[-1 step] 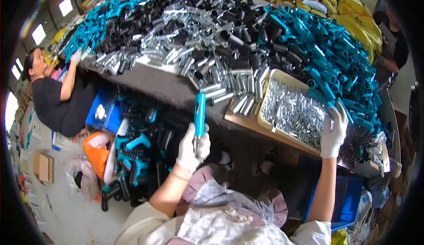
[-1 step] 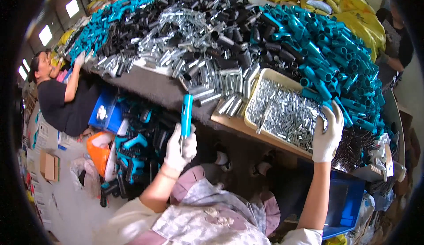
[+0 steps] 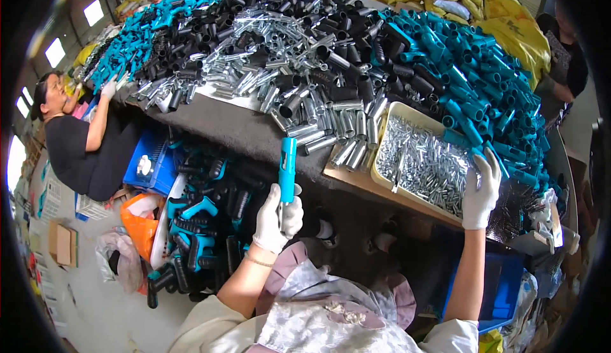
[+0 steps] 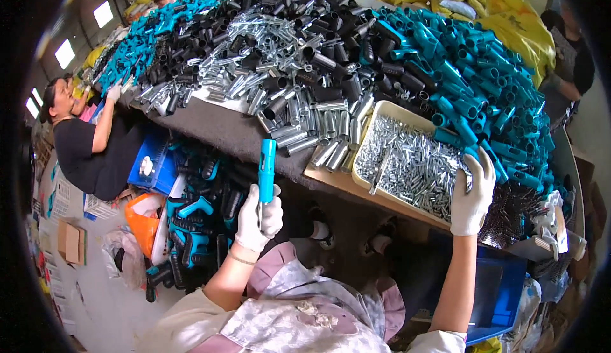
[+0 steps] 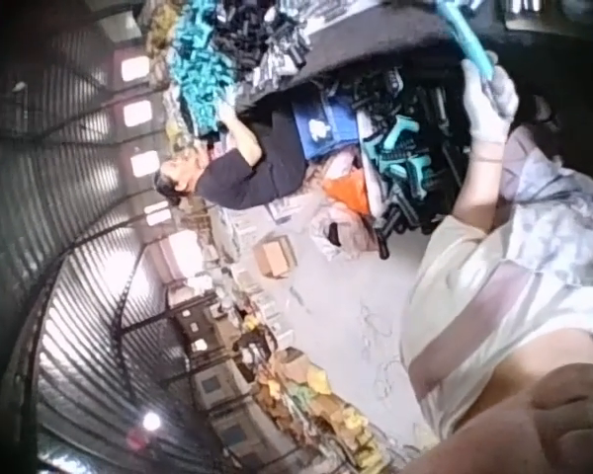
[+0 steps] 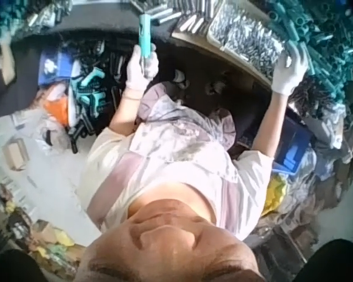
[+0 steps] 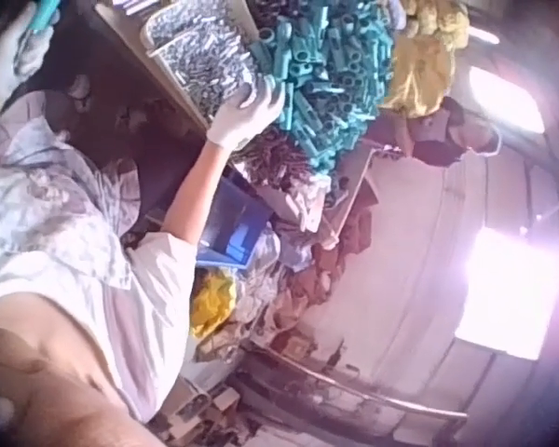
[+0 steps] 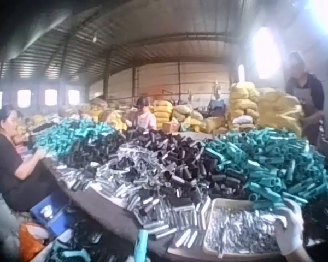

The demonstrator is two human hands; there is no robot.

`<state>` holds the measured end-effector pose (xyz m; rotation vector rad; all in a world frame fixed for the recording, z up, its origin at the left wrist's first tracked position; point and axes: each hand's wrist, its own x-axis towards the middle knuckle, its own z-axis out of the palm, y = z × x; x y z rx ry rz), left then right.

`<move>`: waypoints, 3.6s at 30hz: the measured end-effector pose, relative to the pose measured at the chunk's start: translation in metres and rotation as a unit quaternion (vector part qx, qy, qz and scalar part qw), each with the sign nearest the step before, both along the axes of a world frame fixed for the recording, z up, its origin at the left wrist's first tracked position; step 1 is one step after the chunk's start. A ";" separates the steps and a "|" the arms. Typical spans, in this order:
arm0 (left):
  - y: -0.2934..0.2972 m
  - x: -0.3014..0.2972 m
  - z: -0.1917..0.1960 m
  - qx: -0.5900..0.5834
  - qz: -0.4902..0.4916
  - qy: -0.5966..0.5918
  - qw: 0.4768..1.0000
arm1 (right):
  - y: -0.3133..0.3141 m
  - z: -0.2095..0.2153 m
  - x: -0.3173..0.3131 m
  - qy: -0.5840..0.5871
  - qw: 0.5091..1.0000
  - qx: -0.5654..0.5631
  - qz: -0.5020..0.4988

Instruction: Assemble internal components into plastic power tool handle housings and secure them.

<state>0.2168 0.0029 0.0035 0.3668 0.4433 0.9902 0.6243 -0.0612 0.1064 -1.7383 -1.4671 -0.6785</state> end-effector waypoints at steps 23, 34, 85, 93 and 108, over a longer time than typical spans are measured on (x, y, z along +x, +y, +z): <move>0.007 -0.019 0.015 0.213 -0.006 0.119 0.970 | -0.003 0.008 -0.006 -0.057 0.995 0.073 0.029; 0.015 -0.017 -0.005 0.176 0.030 0.111 0.978 | -0.010 0.015 -0.019 -0.079 0.992 0.092 0.037; -0.070 0.032 0.093 0.670 -0.013 0.526 0.523 | 0.004 0.035 -0.090 0.073 0.947 -0.226 0.214; -0.073 0.031 0.090 0.620 -0.030 0.516 0.591 | 0.040 0.016 -0.066 0.033 0.939 -0.330 0.094; -0.057 0.023 0.100 0.673 0.013 0.527 0.518 | -0.014 0.039 -0.117 0.440 0.806 -0.318 0.238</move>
